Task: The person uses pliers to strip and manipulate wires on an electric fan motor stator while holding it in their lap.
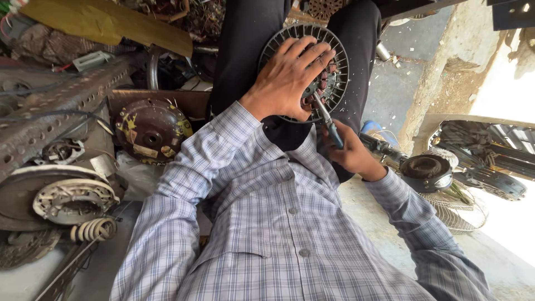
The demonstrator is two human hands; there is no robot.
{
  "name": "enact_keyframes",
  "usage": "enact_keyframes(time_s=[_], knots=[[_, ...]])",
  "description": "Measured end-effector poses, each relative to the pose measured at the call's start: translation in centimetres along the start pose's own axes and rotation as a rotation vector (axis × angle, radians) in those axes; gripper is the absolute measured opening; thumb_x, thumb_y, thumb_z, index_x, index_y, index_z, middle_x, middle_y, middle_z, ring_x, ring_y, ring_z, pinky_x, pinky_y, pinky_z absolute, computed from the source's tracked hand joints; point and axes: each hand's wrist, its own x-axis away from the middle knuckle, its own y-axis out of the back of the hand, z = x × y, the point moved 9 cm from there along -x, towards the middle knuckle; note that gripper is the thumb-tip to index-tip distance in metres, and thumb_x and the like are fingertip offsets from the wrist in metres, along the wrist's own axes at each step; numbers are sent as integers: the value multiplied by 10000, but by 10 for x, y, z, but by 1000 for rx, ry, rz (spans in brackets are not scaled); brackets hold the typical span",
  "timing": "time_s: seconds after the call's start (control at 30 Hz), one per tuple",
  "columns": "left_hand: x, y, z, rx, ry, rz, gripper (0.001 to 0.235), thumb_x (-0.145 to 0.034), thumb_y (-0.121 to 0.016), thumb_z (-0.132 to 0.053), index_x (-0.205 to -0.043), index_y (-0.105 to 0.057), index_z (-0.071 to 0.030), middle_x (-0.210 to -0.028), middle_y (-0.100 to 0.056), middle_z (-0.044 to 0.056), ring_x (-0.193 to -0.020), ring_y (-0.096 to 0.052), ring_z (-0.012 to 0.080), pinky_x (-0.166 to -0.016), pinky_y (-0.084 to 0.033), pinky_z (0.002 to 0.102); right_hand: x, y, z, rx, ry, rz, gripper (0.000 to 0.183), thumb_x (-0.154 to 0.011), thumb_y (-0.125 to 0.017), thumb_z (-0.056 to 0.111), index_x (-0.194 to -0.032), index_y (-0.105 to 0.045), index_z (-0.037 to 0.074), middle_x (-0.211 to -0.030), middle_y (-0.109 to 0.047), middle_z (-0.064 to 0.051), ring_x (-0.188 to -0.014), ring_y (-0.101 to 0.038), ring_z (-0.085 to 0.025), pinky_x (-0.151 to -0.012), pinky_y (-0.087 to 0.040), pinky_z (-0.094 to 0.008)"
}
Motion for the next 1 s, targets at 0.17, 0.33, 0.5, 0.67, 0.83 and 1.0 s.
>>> enact_keyframes(time_s=[0.17, 0.33, 0.5, 0.67, 0.83, 1.0], knots=[[5, 0, -4, -9, -24, -33, 1196, -542, -918, -517, -1518, -442, -15, -1524, -442, 195, -1417, -386, 396, -1215, -277, 552, 6, -24, -27, -856, -135, 266, 511, -611, -552, -114, -1087, -472, 53, -859, -416, 16, -680, -400, -87, -550, -308, -244], [5, 3, -4, -12, -53, -8, 1195, -547, -920, -544, -1510, -459, -6, -1520, -450, 208, -1417, -386, 405, -1223, -275, 554, 4, -34, -28, -1089, -167, 377, 550, -600, -526, -112, -1113, -452, 72, -879, -418, -3, -668, -373, -74, -532, -285, -224], [-2, 1, -3, -50, -54, 6, 1218, -556, -939, -559, -1500, -449, 35, -1520, -459, 201, -1415, -395, 404, -1224, -274, 557, 1, -12, 4, -14, 50, 61, 534, -704, -584, -53, -1219, -454, -1, -909, -495, -40, -802, -480, -164, -706, -405, -322], [-3, -3, -6, -45, 17, 19, 1275, -502, -944, -569, -1500, -443, 47, -1505, -460, 199, -1410, -405, 399, -1220, -282, 543, 0, -10, 25, 607, 48, -121, 601, -655, -678, 41, -1179, -397, -42, -783, -568, -156, -777, -561, -294, -695, -465, -436], [1, -2, -2, -16, -18, -20, 1266, -522, -943, -601, -1495, -456, 46, -1516, -455, 198, -1410, -399, 410, -1220, -282, 553, 7, -20, -9, -450, -64, 122, 572, -662, -596, -56, -1213, -478, 35, -880, -516, -26, -729, -514, -154, -621, -420, -311], [5, 4, -2, -1, -60, -36, 1218, -560, -938, -616, -1492, -481, 22, -1532, -448, 184, -1435, -383, 402, -1226, -282, 555, 5, -39, -27, -1053, -220, 249, 622, -564, -550, -86, -1155, -446, 77, -872, -442, -18, -669, -413, -99, -515, -296, -239]])
